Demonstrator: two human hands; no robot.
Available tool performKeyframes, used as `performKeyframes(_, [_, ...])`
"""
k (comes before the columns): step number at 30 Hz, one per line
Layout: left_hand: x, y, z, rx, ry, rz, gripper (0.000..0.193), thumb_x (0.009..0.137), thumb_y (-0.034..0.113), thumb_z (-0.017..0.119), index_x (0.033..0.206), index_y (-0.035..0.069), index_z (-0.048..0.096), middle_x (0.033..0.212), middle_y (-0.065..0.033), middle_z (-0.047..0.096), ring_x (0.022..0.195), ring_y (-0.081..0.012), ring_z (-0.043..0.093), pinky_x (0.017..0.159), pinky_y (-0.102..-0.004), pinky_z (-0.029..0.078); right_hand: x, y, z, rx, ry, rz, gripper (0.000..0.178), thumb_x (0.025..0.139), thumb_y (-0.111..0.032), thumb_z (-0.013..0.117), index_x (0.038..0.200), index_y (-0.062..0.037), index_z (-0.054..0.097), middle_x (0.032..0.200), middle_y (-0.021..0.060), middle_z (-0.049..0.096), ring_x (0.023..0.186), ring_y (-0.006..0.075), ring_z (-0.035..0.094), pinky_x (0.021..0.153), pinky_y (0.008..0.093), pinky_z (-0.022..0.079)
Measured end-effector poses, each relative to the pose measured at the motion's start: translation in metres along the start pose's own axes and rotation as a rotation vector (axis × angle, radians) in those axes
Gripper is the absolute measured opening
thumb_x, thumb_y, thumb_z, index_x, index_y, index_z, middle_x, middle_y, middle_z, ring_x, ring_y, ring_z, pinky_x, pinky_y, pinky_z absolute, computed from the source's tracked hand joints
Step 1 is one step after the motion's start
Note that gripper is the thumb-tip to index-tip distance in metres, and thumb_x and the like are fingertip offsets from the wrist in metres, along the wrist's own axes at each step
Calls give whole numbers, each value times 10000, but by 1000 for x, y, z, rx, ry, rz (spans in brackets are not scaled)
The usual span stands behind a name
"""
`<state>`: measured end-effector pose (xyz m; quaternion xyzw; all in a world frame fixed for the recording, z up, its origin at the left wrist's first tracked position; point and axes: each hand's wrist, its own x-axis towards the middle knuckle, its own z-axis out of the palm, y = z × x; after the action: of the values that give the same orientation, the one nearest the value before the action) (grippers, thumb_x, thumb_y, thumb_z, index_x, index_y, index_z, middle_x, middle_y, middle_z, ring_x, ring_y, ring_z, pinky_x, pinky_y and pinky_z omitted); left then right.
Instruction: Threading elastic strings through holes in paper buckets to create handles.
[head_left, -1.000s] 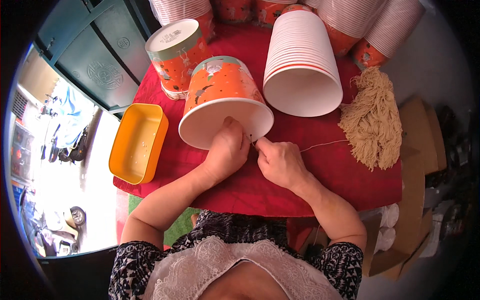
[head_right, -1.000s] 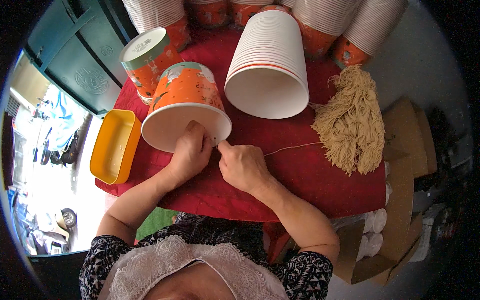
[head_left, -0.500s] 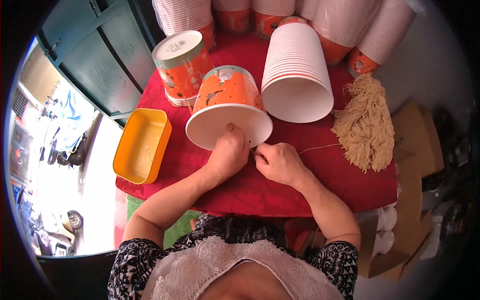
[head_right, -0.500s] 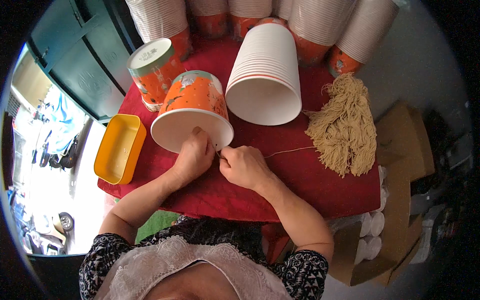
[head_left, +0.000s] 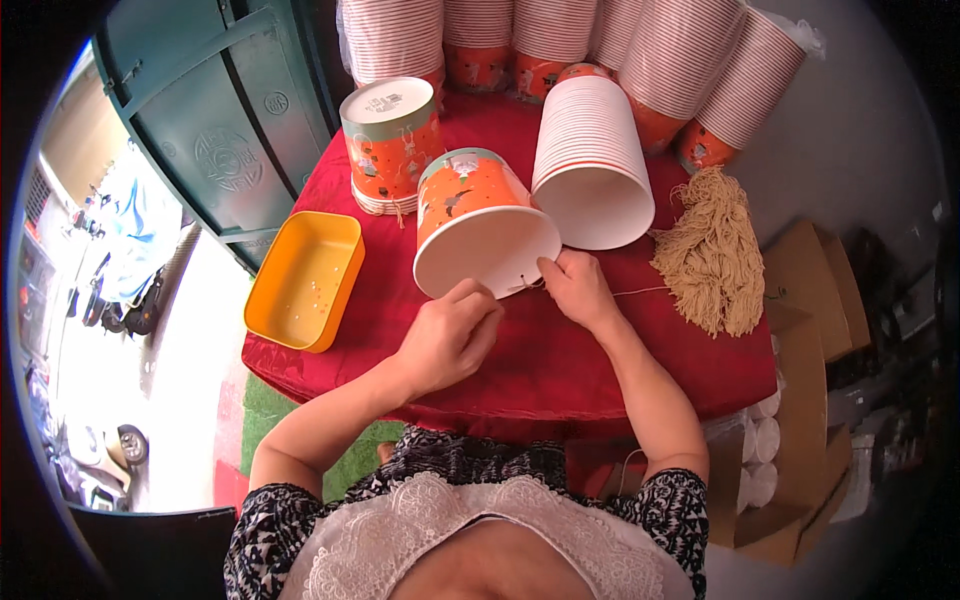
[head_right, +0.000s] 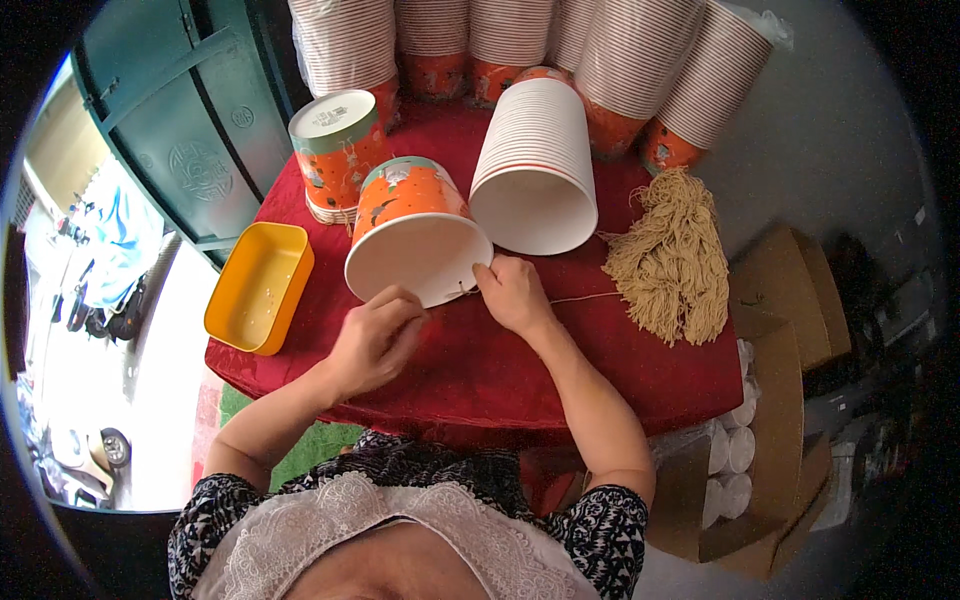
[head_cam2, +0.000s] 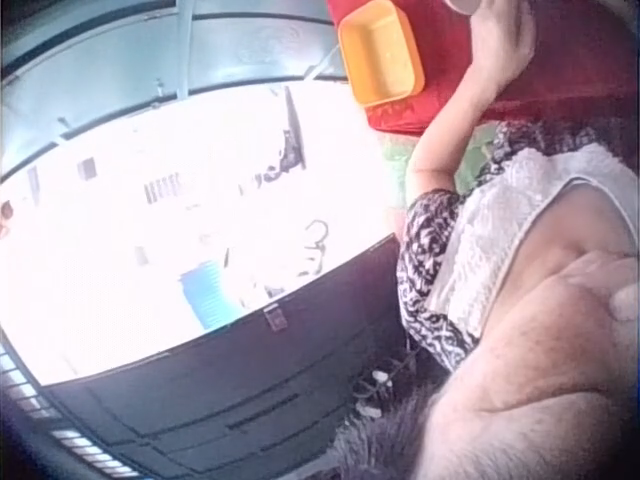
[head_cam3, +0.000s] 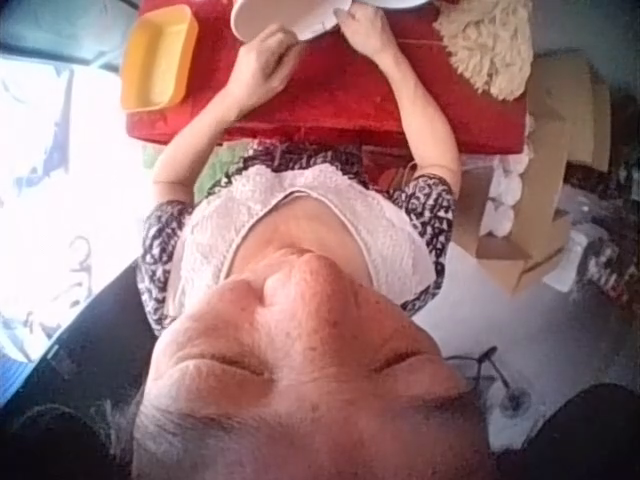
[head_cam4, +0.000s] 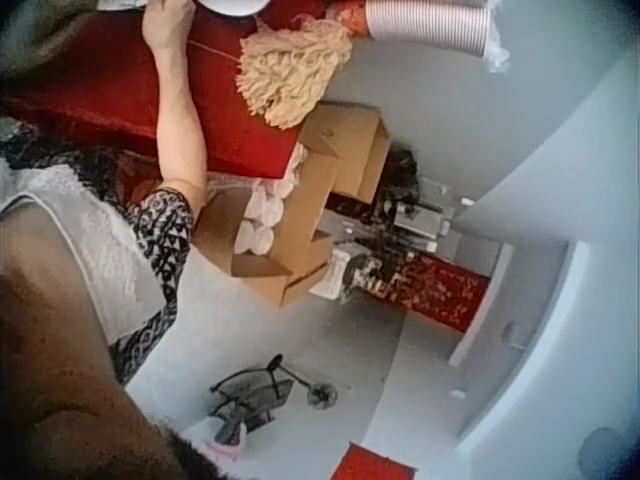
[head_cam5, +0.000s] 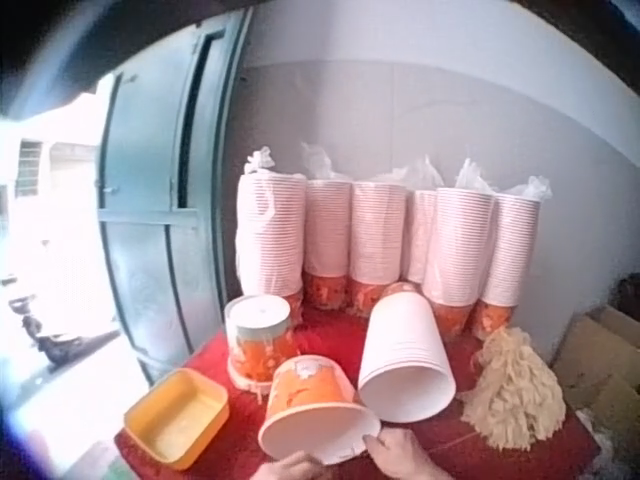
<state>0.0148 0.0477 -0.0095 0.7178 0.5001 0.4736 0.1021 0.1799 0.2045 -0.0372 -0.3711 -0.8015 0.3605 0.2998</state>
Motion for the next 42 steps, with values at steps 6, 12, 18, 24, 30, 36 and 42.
performKeyframes(6, [-12, 40, -64, 147, 101, 240, 145, 781, -86, 614, 904, -10, 608, 864, -148, 613, 705, -304, 647, 580, -355, 526, -3, -35, -26, -157, 114, -231, 253, 873, -162, 615, 720, 39, 606, 694, 255, 597, 654, 423, 617, 582, 477, 471])
performKeyframes(12, [0, 66, -104, 632, -197, 221, 583, 744, -41, 579, 1306, 99, 511, 1373, -211, 412, 1182, -374, 515, 908, -440, 505, -4, -75, -53, -259, -12, -342, 245, 899, -140, 594, 757, 58, 566, 632, 218, 561, 526, 270, 542, 540, 393, 430])
performKeyframes(18, [15, 77, -117, 640, -416, 308, 482, 723, -14, 678, 1182, 110, 600, 1509, -211, 299, 1318, -404, 426, 997, -445, 476, -8, -95, -58, -181, -229, -313, 240, 922, -147, 573, 793, 56, 579, 669, 181, 594, 588, 210, 561, 585, 365, 444])
performKeyframes(24, [16, 84, -126, 583, -486, 257, 218, 690, 44, 745, 867, 32, 618, 1526, -210, 289, 1328, -381, 433, 985, -410, 487, -5, -86, -59, -101, -247, -279, 227, 945, -163, 573, 840, 33, 622, 646, 49, 591, 613, 113, 540, 584, 311, 446])
performKeyframes(30, [7, 68, -122, 623, -382, 208, 213, 691, 77, 778, 802, 41, 600, 1523, -190, 308, 1341, -394, 405, 997, -451, 474, -19, -99, -78, 40, -114, -210, 163, 946, -145, 591, 939, 8, 645, 643, -43, 540, 569, 30, 473, 516, 226, 400])
performKeyframes(36, [4, 52, -106, 699, -280, 244, 233, 702, 122, 785, 819, 52, 597, 1446, -172, 414, 1384, -409, 326, 1073, -528, 387, -54, -109, -88, 38, -47, -203, 151, 938, -104, 581, 988, 17, 656, 702, -24, 583, 601, 33, 485, 534, 207, 400])
performKeyframes(42, [1, 39, -82, 687, -201, 242, 221, 711, 111, 751, 784, 45, 553, 1023, -138, 608, 1104, -349, 549, 986, -481, 439, -98, -115, -94, 354, -202, -154, 161, 951, -86, 560, 960, 35, 665, 688, -16, 571, 607, 36, 487, 534, 202, 398])
